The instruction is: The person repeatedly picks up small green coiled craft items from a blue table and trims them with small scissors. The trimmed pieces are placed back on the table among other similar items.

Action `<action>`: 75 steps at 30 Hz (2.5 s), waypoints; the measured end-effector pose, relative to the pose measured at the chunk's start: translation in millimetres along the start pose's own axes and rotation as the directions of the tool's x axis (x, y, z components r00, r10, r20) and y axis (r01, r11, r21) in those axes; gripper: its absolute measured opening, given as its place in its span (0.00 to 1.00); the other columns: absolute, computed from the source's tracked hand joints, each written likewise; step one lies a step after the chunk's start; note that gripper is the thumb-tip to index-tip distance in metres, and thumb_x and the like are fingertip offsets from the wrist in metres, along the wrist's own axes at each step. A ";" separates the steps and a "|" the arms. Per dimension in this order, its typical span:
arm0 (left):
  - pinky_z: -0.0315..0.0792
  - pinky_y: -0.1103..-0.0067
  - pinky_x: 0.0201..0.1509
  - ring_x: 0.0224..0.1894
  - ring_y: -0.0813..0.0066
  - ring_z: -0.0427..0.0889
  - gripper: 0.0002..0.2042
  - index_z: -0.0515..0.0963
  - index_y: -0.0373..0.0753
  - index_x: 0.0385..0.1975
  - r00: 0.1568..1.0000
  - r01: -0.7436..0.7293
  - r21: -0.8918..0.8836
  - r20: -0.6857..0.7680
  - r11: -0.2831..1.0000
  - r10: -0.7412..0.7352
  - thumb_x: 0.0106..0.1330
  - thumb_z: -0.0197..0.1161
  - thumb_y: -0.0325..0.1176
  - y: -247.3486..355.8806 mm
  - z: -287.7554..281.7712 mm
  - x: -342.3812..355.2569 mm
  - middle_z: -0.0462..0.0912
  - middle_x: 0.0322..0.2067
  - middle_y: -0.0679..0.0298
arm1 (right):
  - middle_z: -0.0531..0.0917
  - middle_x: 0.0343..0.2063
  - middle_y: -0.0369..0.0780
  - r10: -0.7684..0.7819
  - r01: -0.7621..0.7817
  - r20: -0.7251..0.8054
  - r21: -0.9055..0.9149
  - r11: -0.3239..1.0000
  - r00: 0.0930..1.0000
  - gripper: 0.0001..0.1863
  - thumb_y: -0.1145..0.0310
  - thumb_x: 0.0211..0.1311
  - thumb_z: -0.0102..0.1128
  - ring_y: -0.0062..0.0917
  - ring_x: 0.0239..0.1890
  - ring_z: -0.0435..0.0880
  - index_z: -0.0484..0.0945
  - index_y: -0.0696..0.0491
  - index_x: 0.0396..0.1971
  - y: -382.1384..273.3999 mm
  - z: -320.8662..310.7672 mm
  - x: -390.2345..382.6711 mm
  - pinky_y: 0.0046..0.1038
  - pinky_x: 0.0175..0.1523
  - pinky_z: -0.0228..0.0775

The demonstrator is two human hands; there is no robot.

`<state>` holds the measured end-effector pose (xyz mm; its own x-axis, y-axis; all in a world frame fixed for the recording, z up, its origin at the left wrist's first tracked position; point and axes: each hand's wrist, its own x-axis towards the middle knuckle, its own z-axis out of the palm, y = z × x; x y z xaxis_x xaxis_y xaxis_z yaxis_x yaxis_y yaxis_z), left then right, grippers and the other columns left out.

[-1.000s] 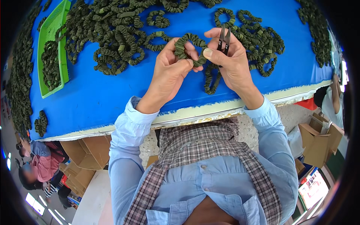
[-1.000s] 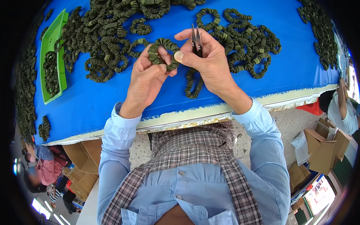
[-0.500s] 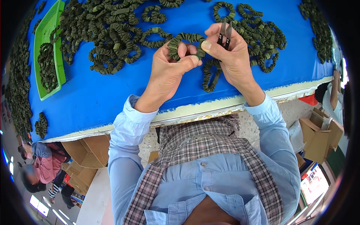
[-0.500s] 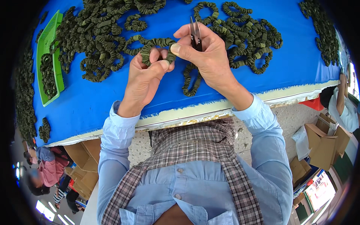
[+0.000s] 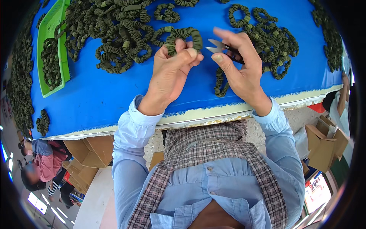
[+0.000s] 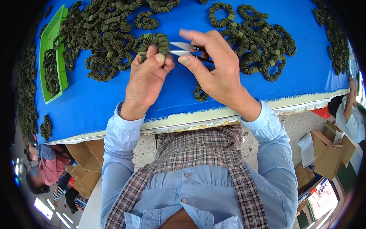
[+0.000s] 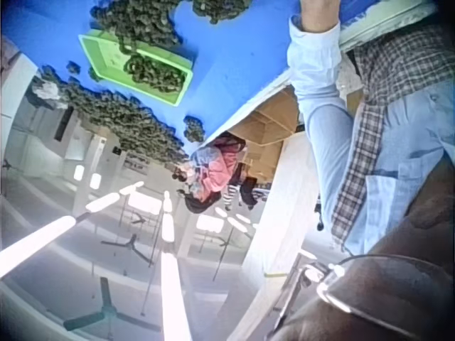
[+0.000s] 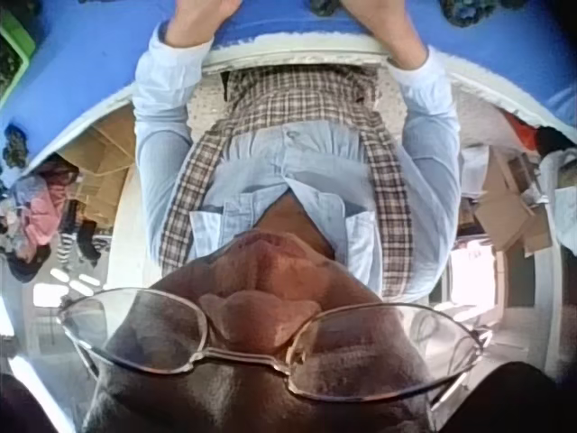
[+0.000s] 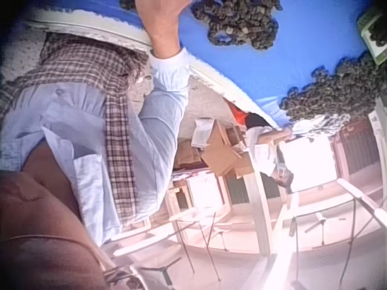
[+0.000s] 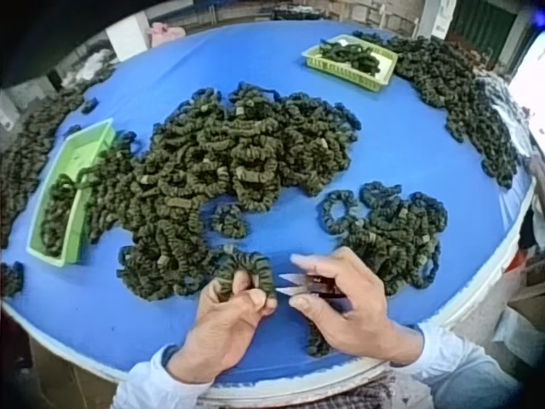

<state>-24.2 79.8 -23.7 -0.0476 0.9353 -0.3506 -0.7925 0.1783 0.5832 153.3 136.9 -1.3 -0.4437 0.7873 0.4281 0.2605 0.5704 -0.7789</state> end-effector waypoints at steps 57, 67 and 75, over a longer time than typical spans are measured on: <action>0.69 0.80 0.50 0.41 0.80 0.78 0.07 0.79 0.34 0.40 0.979 -0.023 0.459 0.190 0.888 -0.073 0.68 0.58 0.30 12.3 -0.8 -7.6 0.83 0.36 0.65 | 0.80 0.30 0.34 0.325 -0.369 0.183 0.322 0.872 0.928 0.14 0.65 0.62 0.69 0.15 0.32 0.76 0.80 0.60 0.41 5.0 -0.5 -3.4 0.21 0.37 0.70; 0.71 0.79 0.51 0.41 0.79 0.79 0.05 0.80 0.35 0.38 0.996 -0.019 0.078 0.088 0.997 0.012 0.66 0.64 0.28 1.8 -1.7 -7.8 0.84 0.36 0.64 | 0.81 0.30 0.42 -0.192 0.180 -0.087 -0.129 0.975 0.978 0.15 0.76 0.47 0.76 0.29 0.29 0.80 0.81 0.58 0.35 1.5 7.3 -7.9 0.27 0.29 0.71; 0.69 0.77 0.53 0.45 0.77 0.79 0.06 0.80 0.35 0.39 0.991 0.053 -0.007 0.120 0.999 -0.052 0.66 0.65 0.30 -0.4 -5.2 -7.0 0.84 0.37 0.63 | 0.82 0.29 0.41 -0.255 0.229 -0.109 -0.211 0.950 0.961 0.15 0.76 0.44 0.76 0.29 0.28 0.80 0.82 0.57 0.33 7.0 11.6 -7.7 0.27 0.29 0.71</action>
<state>-26.7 71.6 -25.2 0.0671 0.9546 -0.2903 -0.7978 0.2261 0.5589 148.7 132.1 -15.4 -0.3996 0.6360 0.6601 0.3266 0.7717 -0.5457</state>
